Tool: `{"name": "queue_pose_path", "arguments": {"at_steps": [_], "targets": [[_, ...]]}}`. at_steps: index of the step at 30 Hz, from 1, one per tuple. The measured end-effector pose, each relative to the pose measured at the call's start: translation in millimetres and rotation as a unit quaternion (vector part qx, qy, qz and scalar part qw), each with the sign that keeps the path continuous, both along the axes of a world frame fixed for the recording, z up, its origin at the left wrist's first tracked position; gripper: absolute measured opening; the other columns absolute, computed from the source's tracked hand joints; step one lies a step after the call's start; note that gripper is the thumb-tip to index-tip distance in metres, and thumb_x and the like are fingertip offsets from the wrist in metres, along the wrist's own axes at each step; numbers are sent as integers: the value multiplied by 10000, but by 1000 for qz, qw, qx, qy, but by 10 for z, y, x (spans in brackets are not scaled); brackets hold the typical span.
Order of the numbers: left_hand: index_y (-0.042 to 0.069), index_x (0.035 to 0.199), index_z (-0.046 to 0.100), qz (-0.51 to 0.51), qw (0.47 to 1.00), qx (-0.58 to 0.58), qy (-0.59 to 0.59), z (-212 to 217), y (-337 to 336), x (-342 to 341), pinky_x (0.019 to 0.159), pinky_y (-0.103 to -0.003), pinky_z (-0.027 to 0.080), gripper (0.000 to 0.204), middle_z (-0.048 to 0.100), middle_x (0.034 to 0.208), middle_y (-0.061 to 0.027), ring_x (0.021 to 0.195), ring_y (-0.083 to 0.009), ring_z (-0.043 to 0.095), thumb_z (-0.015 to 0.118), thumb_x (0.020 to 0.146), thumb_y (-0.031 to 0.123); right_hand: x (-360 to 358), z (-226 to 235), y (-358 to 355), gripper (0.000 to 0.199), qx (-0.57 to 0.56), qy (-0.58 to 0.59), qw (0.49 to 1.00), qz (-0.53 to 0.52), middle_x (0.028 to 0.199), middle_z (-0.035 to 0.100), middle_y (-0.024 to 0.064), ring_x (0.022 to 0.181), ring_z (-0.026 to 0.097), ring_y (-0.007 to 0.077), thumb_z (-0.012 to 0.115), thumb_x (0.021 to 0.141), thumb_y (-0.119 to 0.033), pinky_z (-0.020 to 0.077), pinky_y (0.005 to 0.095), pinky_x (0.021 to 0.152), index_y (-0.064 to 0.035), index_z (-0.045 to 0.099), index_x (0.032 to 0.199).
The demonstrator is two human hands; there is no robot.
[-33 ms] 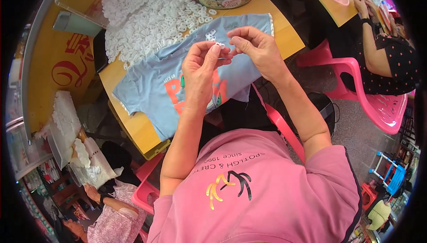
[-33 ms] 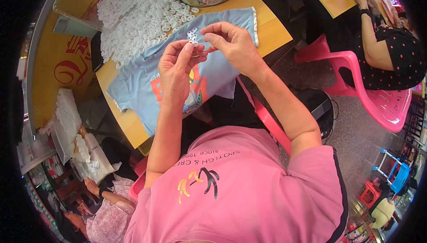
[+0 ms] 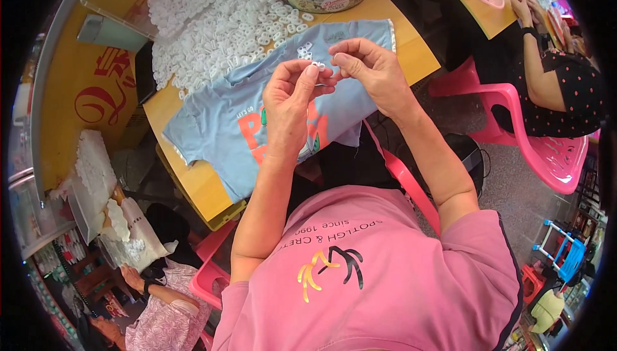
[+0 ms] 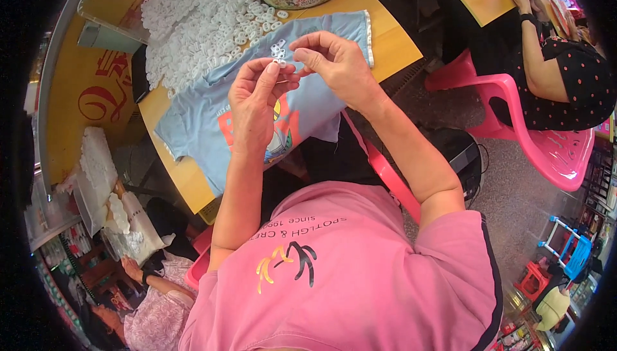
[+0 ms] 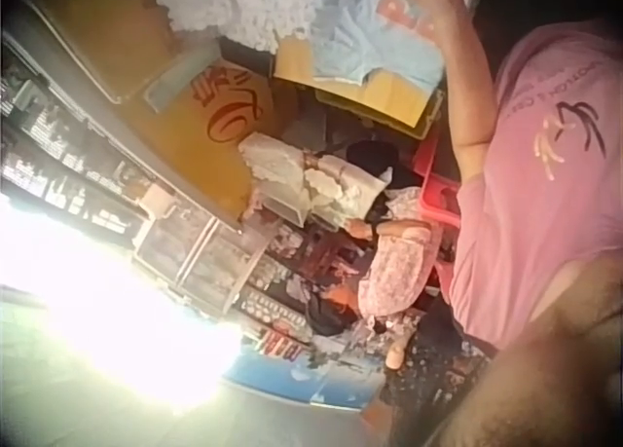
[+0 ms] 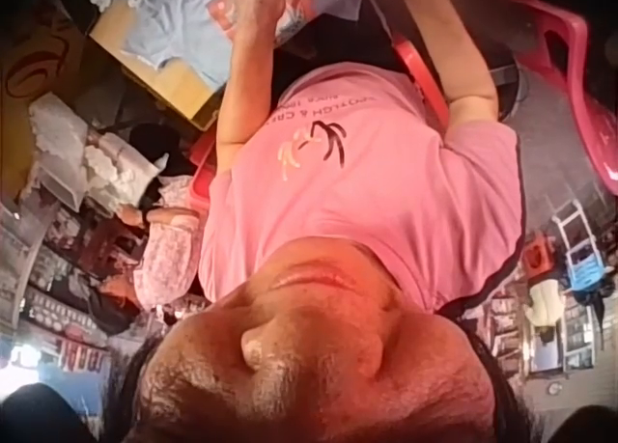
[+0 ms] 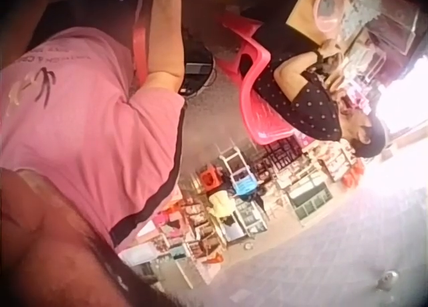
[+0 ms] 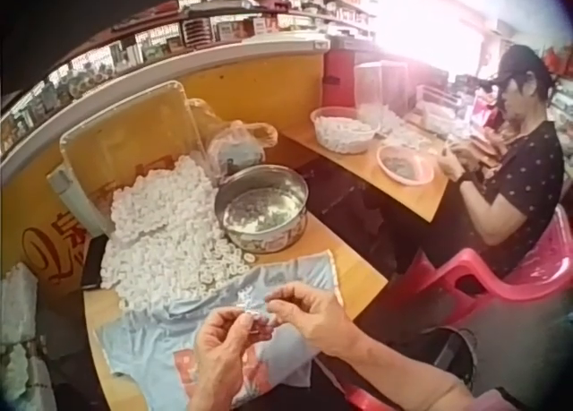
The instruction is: The recorder is manually placing small white buttons on a t-shirt at a production workstation.
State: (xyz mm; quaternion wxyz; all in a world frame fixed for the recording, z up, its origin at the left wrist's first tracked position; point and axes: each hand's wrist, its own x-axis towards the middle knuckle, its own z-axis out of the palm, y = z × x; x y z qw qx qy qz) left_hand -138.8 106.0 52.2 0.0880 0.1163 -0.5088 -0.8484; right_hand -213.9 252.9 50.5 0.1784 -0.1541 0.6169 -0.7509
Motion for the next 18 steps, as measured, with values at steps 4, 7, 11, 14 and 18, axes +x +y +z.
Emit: {"name": "queue_pose_path", "arguments": {"at_steps": [4,7,11,14,18], "targets": [[-23,1025,567,-1,1000,21,12,80,-22,118,739,-312,559,148,668,914,-120,796,-175,660,613,941,91,85,137,-24,174,-29,-17,999,34,912,642,38,771,583,90,639,934,-136,501,244,744,13,640,1025],[-23,1018,567,6,1000,8,12,175,-38,223,739,-310,557,145,664,907,-115,778,-164,653,617,937,85,143,184,-43,183,-26,-16,996,81,907,637,31,759,577,88,639,938,-156,492,242,724,6,638,1024],[-27,1015,567,16,999,-14,27,267,-60,365,738,-299,557,141,664,910,-113,784,-157,658,614,939,82,283,295,-113,186,-40,-16,993,106,898,635,24,761,575,86,632,946,-171,489,242,721,-2,639,1022],[-31,1019,564,19,998,-54,36,345,-70,457,734,-284,557,140,666,907,-109,791,-152,664,611,939,74,353,326,-157,179,-51,-23,992,109,892,631,11,765,572,79,623,953,-178,489,239,717,-11,640,1014],[-33,1027,558,24,997,-58,47,394,-67,539,733,-276,559,142,668,903,-106,803,-150,669,608,939,67,438,349,-187,160,-44,-20,993,105,898,636,3,779,581,62,616,958,-169,494,220,719,-19,635,1008]]}}
